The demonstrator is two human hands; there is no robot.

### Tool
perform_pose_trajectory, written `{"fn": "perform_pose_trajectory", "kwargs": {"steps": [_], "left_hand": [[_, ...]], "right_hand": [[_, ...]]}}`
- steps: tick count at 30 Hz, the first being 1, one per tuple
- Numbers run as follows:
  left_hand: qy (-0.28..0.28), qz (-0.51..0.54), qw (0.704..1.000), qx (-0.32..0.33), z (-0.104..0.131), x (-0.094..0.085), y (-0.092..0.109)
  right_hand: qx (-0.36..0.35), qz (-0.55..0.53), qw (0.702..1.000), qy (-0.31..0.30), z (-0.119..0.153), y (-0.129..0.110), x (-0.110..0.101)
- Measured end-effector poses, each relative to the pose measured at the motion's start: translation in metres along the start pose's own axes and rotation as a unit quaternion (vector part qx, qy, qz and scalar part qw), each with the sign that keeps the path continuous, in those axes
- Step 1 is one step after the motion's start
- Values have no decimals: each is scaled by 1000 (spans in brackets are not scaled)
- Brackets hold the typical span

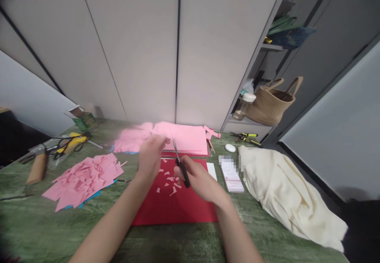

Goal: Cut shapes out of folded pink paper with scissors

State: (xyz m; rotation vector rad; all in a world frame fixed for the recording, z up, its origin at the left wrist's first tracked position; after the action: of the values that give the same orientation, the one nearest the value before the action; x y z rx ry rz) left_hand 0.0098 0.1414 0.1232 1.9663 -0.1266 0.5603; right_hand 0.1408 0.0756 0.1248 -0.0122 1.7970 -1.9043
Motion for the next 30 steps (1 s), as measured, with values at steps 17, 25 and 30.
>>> {"fn": "perform_pose_trajectory", "kwargs": {"steps": [17, 25, 30], "left_hand": [[-56, -63, 996, -16, 7, 11, 2], [-60, -72, 996, -6, 9, 12, 8], [-72, -81, 994, 3, 9, 13, 10]], "right_hand": [[11, 10, 1000, 18, 1, 1, -8], [13, 17, 1000, 23, 2, 1, -10], [11, 12, 1000, 22, 2, 2, -10]]}}
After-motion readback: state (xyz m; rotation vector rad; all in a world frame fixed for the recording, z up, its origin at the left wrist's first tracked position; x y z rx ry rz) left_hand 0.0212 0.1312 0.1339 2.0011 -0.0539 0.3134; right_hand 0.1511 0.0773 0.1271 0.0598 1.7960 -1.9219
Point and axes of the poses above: each hand's wrist, its own z-axis away from the middle knuckle, its own x-axis out of the palm, y = z × x, the point moved 8 cm from there along -z, towards the middle knuckle, and after that the axes turned 11 degrees about x, right-handed, at the moved point
